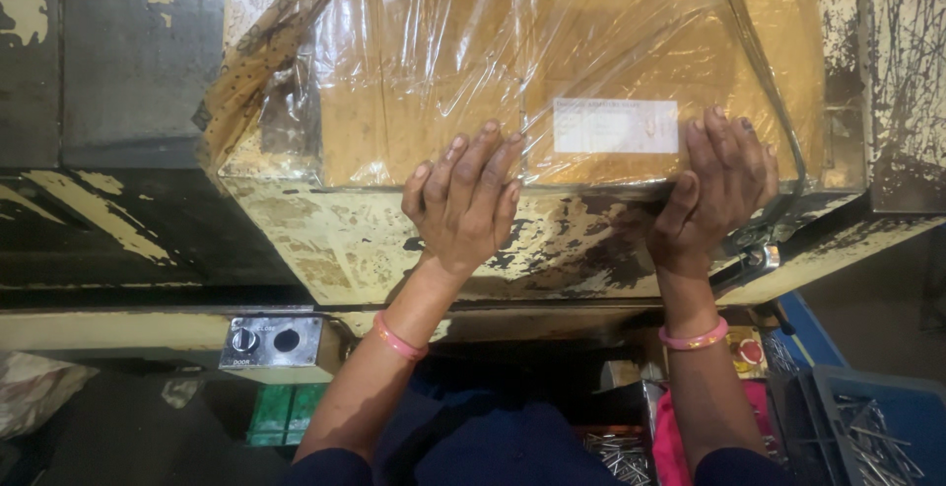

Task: The person wraps a cardboard box with clear plastic film using a handheld sealing tool. They repeatedly press the tool along the edges and smooth the film with both hands to secure it in place.

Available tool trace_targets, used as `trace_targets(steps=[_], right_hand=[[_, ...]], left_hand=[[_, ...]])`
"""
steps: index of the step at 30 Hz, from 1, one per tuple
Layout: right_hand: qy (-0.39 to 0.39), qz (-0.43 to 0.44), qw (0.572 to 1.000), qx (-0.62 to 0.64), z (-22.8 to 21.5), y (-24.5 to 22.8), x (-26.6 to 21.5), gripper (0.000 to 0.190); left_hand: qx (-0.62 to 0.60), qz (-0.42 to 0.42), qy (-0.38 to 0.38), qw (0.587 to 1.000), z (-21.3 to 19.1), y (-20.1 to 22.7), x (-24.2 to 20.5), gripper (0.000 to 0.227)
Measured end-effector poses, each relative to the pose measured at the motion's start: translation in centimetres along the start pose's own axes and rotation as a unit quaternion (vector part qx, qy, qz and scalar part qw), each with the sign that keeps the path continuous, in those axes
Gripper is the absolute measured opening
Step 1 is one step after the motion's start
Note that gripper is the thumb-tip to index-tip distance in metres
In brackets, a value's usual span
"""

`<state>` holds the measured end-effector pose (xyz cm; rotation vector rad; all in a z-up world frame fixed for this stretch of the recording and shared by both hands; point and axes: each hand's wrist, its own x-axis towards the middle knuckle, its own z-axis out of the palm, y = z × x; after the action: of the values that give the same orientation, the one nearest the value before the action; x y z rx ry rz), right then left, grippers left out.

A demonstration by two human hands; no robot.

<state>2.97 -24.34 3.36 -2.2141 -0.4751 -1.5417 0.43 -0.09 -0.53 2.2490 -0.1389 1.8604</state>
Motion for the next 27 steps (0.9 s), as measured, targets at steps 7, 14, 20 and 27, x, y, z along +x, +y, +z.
trace_targets(steps=[7,14,20,27], right_hand=[[-0.007,0.004,1.000,-0.007,-0.1,-0.2,0.0,0.057],[-0.002,0.001,1.000,-0.006,0.0,-0.1,0.0,0.057],[0.002,0.002,1.000,-0.001,-0.1,-0.2,0.0,0.056],[-0.004,0.000,1.000,0.000,-0.3,-0.2,0.0,0.056]], left_hand=[[-0.017,-0.005,0.013,1.000,0.5,0.0,-0.1,0.040],[-0.007,-0.001,0.001,1.000,-0.2,0.1,0.1,0.040],[-0.001,0.001,-0.002,1.000,-0.4,0.2,0.4,0.040],[0.008,0.002,-0.003,1.000,-0.4,0.2,0.4,0.040]])
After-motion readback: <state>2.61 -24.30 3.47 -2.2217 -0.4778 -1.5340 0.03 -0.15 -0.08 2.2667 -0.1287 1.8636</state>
